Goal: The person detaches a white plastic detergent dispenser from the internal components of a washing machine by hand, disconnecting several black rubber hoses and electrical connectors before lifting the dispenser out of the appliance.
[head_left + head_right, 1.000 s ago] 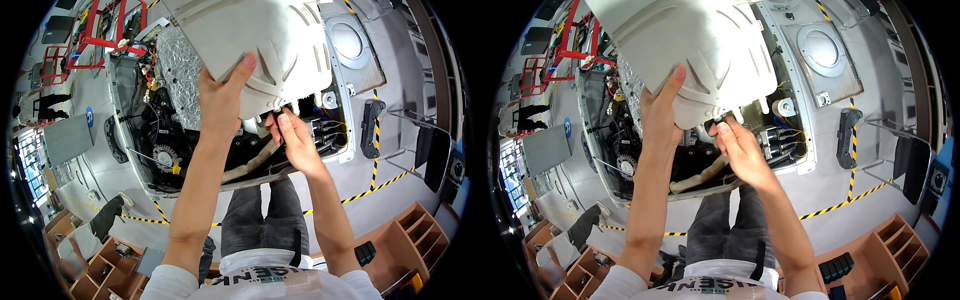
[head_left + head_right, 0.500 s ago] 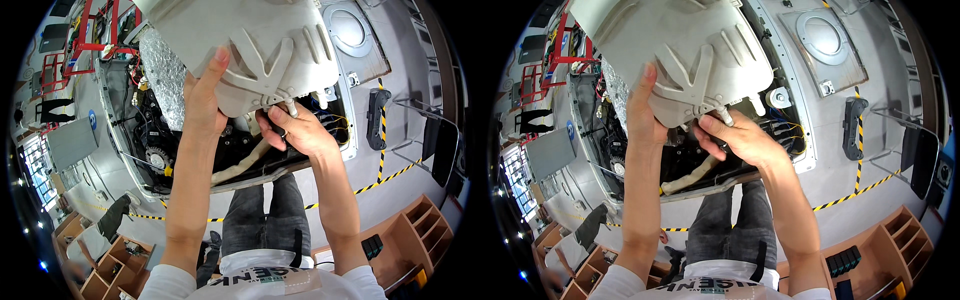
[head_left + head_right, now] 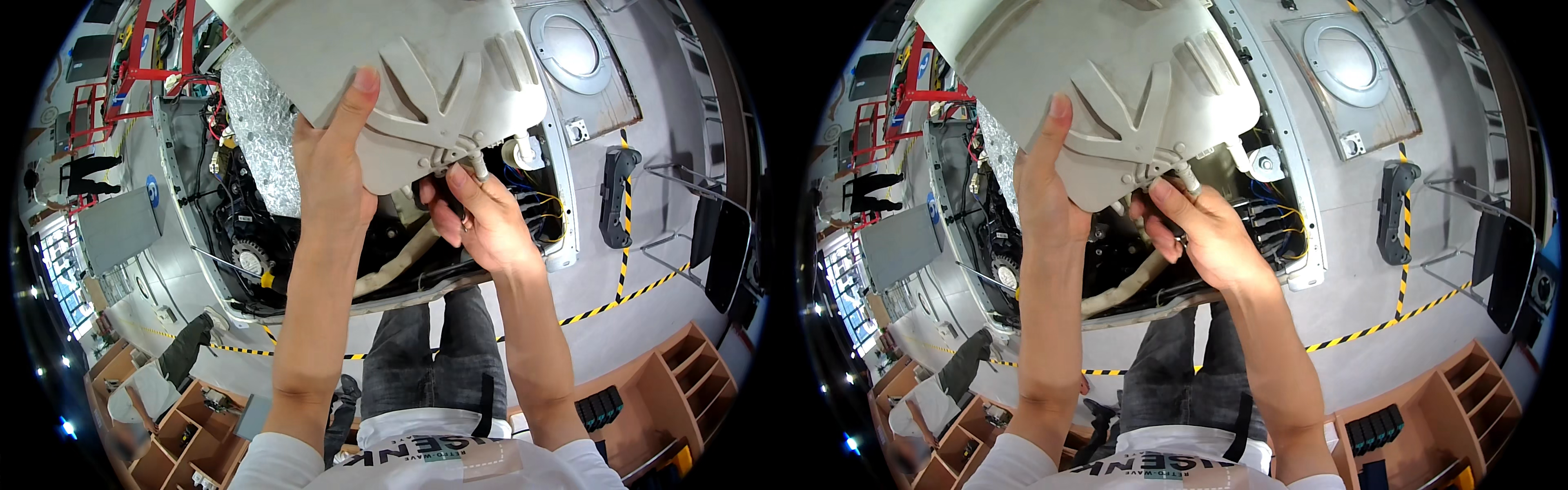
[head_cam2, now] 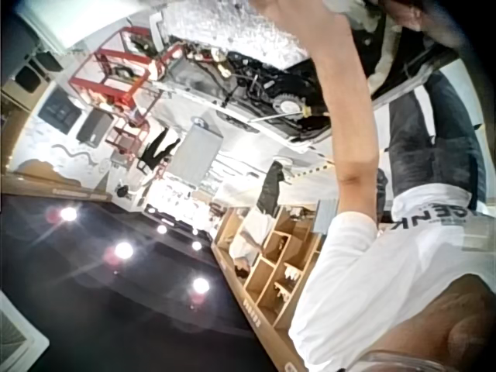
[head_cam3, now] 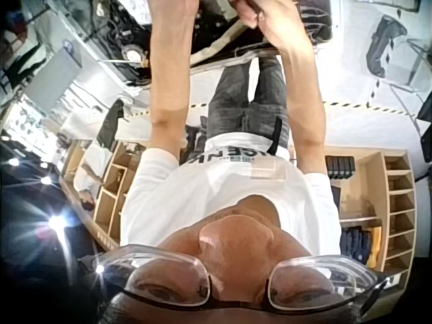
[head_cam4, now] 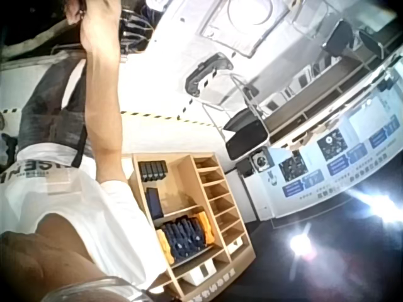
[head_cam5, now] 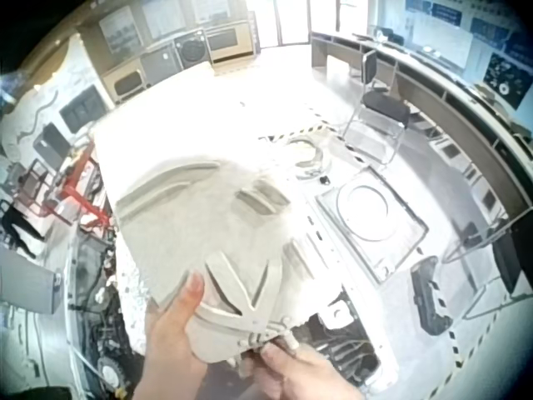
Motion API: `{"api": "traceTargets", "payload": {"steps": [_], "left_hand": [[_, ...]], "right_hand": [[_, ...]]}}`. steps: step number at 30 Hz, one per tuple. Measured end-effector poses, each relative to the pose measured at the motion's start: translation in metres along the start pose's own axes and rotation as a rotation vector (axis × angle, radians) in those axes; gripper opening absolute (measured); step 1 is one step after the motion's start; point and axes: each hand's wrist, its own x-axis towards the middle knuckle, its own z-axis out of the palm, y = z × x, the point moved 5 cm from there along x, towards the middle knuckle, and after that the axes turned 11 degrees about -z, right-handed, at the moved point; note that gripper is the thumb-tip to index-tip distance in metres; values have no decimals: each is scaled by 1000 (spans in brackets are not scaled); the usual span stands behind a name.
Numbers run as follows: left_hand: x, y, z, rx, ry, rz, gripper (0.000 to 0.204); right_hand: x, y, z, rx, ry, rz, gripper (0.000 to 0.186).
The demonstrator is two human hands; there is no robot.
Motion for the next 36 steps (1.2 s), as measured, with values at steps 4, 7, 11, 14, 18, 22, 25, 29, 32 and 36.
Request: {"api": "traceTargets", "payload": {"steps": [4,7,11,14,18,22,25,29,32,36], "left_hand": [[4,-1,-8,-76,41,-22,51],[3,0,-11,-69,96,42,44],[3,-4,-27,-88,110,-38,47],[0,-4,-27,-94,126,-79,47],[3,-3,-34,-128,86,-80,49],[-3,-1,-21,-91,105,11,53],[-9,5,-17,-52,87,61,57],[-18,8,-13,-40,153,137,58],[-25,9,-8,-103,214,178,55],[-26,9,-12,-144,203,189,55]], "right_hand": [[-4,3,-15,85,-6,-35,47],[-26,-4,-32,405,179,-63,76],[-59,-38,-23,780,211,-145,106],[-70,-42,-23,746,117,-178,110],[-73,-29,-40,358,78,-256,80],[-65,-45,-11,-735,398,-534,14],[-50,-47,19,-1210,253,-511,26],[-36,-35,41,-1382,350,-545,28],[-27,-25,44,-1306,410,-527,25],[-18,-13,38,-1195,431,-464,22]]}}
